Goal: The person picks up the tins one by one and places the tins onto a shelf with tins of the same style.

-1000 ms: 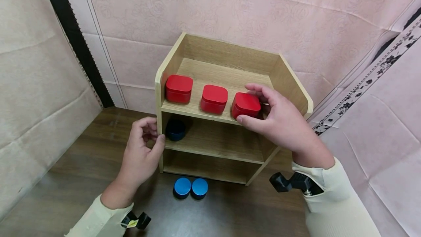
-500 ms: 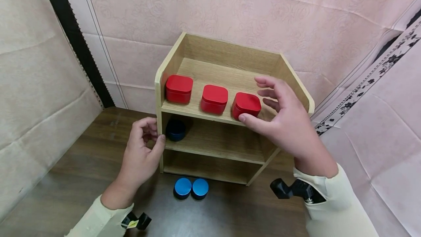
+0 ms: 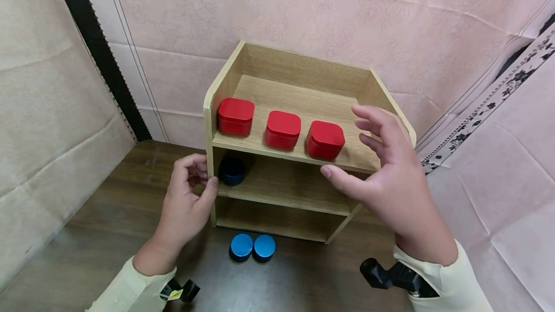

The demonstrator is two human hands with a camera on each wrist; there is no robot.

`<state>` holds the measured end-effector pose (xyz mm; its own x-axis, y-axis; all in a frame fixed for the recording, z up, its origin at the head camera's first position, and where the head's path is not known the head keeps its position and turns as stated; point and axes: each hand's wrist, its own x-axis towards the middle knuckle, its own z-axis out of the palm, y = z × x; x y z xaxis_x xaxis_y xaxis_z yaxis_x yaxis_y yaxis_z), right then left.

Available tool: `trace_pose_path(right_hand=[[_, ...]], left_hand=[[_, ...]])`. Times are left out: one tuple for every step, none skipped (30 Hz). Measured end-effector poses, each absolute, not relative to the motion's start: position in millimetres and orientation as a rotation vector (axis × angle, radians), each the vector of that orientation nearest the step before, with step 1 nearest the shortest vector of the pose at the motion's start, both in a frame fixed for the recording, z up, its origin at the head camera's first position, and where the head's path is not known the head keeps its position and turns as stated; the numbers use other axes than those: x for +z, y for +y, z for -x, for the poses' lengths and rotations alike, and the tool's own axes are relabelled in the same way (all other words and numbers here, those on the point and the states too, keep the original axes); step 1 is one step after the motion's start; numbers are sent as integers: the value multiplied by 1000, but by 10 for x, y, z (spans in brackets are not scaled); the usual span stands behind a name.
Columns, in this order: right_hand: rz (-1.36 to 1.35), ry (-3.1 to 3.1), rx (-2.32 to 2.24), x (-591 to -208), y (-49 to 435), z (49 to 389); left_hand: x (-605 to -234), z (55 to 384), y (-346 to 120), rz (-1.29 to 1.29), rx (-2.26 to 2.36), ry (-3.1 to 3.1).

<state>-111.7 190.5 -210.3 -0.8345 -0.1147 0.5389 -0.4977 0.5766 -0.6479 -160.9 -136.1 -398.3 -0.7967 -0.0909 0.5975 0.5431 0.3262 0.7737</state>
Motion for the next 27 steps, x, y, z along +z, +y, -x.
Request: trace_pose_path(right_hand=[[-496, -2347, 1184, -2109, 1897, 1088], [-505, -2324, 1199, -2115, 1891, 1062], [-512, -2301, 1216, -2127, 1884, 1034], [-526, -2274, 1238, -2141, 1877, 1010], [-542, -2250, 1256, -2155, 1874, 988], [-561, -2226, 1271, -2173, 1872, 969], [-586, -2200, 1282, -2194, 1871, 953], [-623, -2167, 1294, -2217, 1873, 941], [-660, -2138, 1299, -2244, 1876, 932], [-701, -2108, 1311, -2271, 1879, 923], [-737, -2082, 1325, -2298, 1884, 913], [-776, -2056, 1342, -2326, 1886, 904], [-815, -2032, 1360, -2355, 1889, 894], [-846, -2017, 1372, -2383, 1892, 882], [-867, -2008, 1382, -2412, 1894, 868], [-887, -2000, 1398, -2442, 1896, 855], [-907, -1994, 1408, -2472, 1898, 843], [-926, -1992, 1415, -2502, 1901, 834], [-944, -1990, 1416, -2535, 1904, 827], [-955, -1992, 1418, -2566, 1906, 823], [-967, -1992, 1429, -2598, 1909, 822], [-977, -1995, 1433, -2629, 1909, 822], [-984, -2000, 1434, -2659, 1909, 821], [-986, -2007, 1430, -2689, 1907, 821], [-987, -2013, 1429, -2718, 1904, 819], [-983, -2024, 1430, -2744, 1901, 815], [-979, -2033, 1430, -2772, 1896, 810]], left_hand=[[-3983, 1609, -1361, 396, -1503, -2045], [-3984, 1609, -1361, 397, -1504, -2044], [-3986, 1610, -1361, 397, -1504, -2043], [-3987, 1610, -1361, 398, -1505, -2042], [-3988, 1611, -1361, 398, -1504, -2041], [-3989, 1611, -1362, 397, -1503, -2041], [-3989, 1611, -1363, 397, -1504, -2041], [-3990, 1611, -1363, 396, -1504, -2040], [-3990, 1611, -1364, 396, -1505, -2039], [-3989, 1611, -1364, 396, -1506, -2039], [-3990, 1611, -1364, 395, -1505, -2040], [-3990, 1611, -1364, 394, -1505, -2039], [-3990, 1612, -1363, 394, -1506, -2038], [-3990, 1612, -1362, 394, -1507, -2038], [-3990, 1612, -1361, 395, -1507, -2038], [-3989, 1612, -1360, 395, -1506, -2040], [-3989, 1614, -1358, 399, -1510, -2038], [-3988, 1615, -1356, 403, -1514, -2034], [-3986, 1616, -1353, 406, -1518, -2028], [-3985, 1617, -1352, 409, -1520, -2024], [-3984, 1618, -1351, 410, -1523, -2020], [-3983, 1618, -1350, 411, -1525, -2016], [-3982, 1619, -1349, 413, -1527, -2010], [-3982, 1619, -1348, 411, -1526, -2010], [-3982, 1618, -1349, 407, -1525, -2012], [-3982, 1617, -1350, 403, -1524, -2016], [-3982, 1614, -1349, 400, -1524, -2019]])
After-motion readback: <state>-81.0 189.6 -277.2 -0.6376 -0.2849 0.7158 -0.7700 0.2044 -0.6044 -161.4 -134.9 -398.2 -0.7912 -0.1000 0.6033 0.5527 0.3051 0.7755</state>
